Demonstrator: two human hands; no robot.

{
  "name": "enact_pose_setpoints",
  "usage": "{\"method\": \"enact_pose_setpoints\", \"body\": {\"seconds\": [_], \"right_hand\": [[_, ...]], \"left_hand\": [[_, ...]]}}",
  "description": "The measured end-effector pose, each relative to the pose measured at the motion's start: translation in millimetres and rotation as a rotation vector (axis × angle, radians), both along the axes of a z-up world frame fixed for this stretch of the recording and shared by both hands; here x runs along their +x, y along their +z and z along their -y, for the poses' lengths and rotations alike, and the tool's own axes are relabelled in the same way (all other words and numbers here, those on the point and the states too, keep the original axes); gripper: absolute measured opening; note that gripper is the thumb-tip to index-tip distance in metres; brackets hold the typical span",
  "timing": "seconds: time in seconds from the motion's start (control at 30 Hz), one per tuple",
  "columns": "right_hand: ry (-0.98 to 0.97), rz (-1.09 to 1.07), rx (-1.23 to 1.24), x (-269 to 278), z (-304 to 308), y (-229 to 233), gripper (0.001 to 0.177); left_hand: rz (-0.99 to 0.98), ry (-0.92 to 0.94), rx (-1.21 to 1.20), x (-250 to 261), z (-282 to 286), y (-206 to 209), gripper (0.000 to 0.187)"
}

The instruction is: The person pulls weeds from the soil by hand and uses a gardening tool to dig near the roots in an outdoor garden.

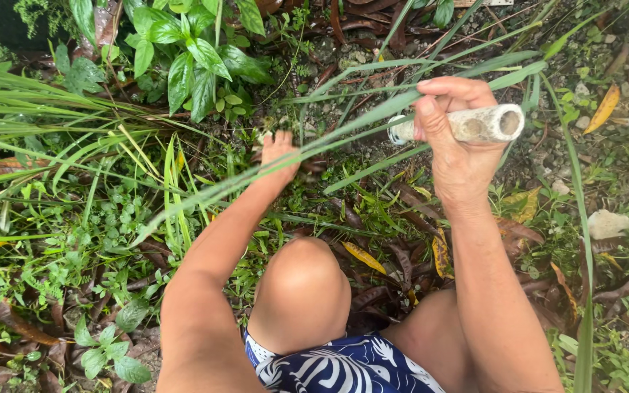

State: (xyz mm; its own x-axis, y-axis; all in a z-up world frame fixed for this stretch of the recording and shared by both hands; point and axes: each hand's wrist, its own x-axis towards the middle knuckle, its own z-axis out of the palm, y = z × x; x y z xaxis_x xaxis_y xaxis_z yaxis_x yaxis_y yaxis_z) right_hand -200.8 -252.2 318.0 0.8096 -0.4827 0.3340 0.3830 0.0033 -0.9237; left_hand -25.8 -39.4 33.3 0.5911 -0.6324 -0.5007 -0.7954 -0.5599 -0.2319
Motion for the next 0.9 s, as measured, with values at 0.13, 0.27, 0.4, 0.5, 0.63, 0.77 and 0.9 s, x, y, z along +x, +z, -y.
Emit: {"method": "enact_pose_setpoints", "body": {"seconds": [0.13,0.27,0.4,0.5,0.63,0.77,0.9], "right_hand": [[0.014,0.011,-0.001,-2,0,-3,0.014],[0.014,-0.003,-0.016,-4,-1,-5,0.014],[0.016,-0.007,-0.041,0,-4,-4,0.015],[0.049,0.005,-0.010,4,-6,2,0.016],[0.068,0.045,0.043,13,-14,20,0.021],[0.113,0.075,0.099,14,-28,29,0.021],[0.129,0.080,0.110,35,-53,17,0.022]], "left_hand": [[-0.076,0.124,0.069,-31,-38,22,0.033],[-0.250,0.335,0.116,-54,-62,9,0.031],[-0.102,0.125,0.089,-81,-64,-8,0.024],[-0.051,0.281,-0.269,-93,-59,-9,0.024],[0.050,0.432,-0.349,-70,-67,5,0.033],[0.220,0.662,-0.343,-10,-111,0,0.027],[0.273,0.882,-0.440,44,-160,-54,0.022]]}}
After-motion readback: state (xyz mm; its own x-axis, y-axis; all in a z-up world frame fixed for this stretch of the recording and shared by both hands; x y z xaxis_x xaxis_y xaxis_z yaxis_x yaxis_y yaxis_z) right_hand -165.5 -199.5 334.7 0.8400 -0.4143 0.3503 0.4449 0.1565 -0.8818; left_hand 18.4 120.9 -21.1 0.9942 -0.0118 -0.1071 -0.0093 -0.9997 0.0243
